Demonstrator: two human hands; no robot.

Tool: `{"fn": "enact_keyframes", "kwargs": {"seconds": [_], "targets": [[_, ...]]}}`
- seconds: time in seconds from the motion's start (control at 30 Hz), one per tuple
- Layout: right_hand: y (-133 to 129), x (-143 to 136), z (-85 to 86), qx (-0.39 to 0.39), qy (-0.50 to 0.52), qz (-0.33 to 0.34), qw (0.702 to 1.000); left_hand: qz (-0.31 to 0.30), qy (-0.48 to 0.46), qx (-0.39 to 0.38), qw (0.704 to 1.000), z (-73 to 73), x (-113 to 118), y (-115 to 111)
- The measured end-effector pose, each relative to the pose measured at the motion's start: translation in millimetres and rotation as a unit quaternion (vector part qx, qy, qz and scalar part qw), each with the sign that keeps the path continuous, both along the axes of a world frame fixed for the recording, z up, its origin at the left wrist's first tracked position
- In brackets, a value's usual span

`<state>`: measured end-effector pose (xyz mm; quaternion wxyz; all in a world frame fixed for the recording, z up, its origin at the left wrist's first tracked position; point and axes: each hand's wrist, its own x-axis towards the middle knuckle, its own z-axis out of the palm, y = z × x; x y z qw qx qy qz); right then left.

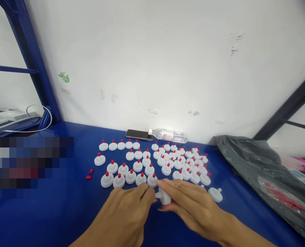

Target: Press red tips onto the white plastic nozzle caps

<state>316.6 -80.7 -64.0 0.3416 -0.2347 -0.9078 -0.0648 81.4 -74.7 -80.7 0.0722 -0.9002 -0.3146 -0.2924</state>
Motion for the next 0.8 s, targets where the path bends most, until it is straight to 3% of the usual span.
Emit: {"fn": "enact_keyframes", "kwargs": {"seconds": [0.23,0.33,0.5,0.6,0.7,0.8], "targets": [[-3,-1,-5.2,-0.017,0.016,-0.047,0.999,0.000,0.002,-0.001,1.000,9.3,-1,-3],[-3,-4,-7.6,-0.046,0.001,-0.067,0.997,0.011,0.058,-0.012,0.998,15.1,-5,-4],[-2,-6,-9.0,-0.119,-0.022,-0.089,0.989,0.035,0.073,0.015,0.997,39.4,-34,5],[-4,-6,-9.4,-0.166,-0.032,-0.110,0.980,0.119,0.060,0.025,0.991,49.7,-69,18],[-6,-7,-8.6,-0.207,-0.039,-0.113,0.971,0.261,0.077,-0.050,0.961,49.2,-103,31],[-6,-9,-6.2,-0.251,-0.047,-0.115,0.960,0.288,0.100,-0.138,0.942,42.9,-123,41]]}}
